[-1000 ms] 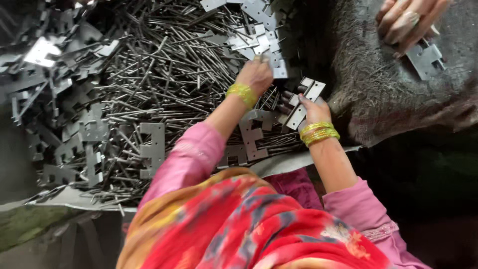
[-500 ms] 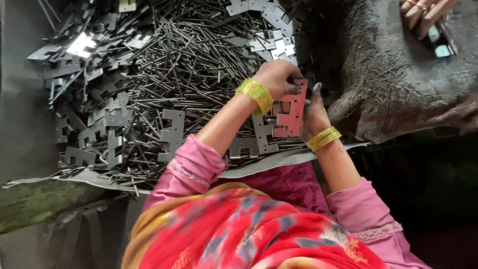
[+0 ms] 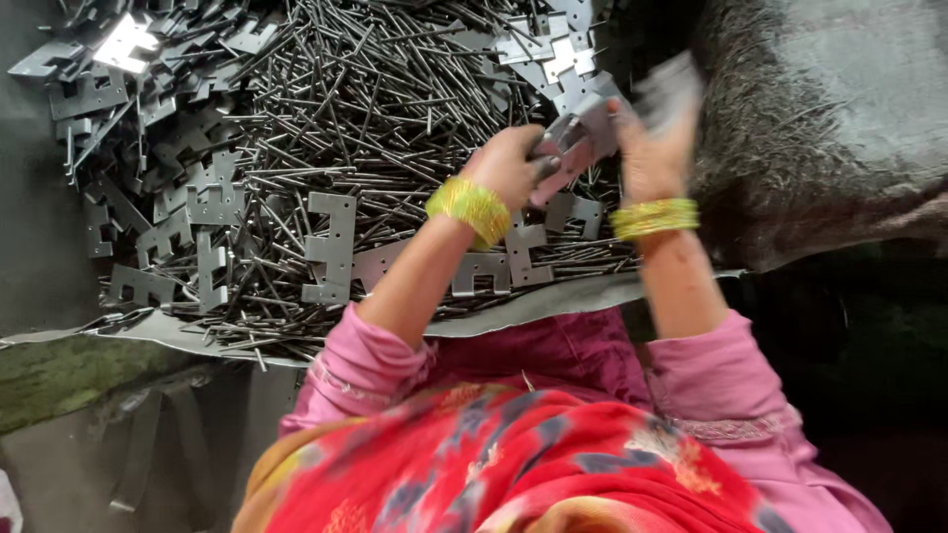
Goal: The person repeatedly picks up small metal brackets and pins from a large pile, separates them by hand, and places the brackets into a separate pile on the right. The task continues throughout the clip with consistent hand movements and no visible tools.
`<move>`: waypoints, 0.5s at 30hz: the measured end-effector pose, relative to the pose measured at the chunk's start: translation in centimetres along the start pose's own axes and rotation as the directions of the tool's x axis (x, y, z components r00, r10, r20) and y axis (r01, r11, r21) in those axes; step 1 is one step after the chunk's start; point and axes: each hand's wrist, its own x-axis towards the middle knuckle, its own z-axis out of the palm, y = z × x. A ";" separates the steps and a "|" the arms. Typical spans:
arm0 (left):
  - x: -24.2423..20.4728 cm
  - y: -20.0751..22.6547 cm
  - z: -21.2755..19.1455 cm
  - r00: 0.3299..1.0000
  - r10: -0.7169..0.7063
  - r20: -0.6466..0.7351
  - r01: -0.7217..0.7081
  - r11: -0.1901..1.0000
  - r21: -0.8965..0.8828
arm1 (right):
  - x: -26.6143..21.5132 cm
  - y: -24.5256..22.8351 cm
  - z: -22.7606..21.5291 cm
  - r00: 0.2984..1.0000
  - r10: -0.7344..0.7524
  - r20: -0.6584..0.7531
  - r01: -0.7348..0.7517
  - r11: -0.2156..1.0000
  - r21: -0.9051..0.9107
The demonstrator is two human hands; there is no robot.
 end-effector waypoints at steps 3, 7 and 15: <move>0.8 3.2 -0.7 0.866 0.487 0.112 -0.485 0.765 0.425 | 2.0 -4.5 -5.0 0.710 -0.383 0.590 0.691 0.218 -0.689; 2.5 4.2 3.1 0.916 0.338 0.217 -0.382 0.899 0.214 | 1.6 -7.8 -9.1 0.738 0.348 0.578 0.368 0.511 -0.777; 3.6 -2.9 8.1 0.966 0.256 0.028 -0.163 0.522 0.837 | 9.0 -2.1 -21.5 0.999 0.039 -0.013 -0.026 0.347 -0.937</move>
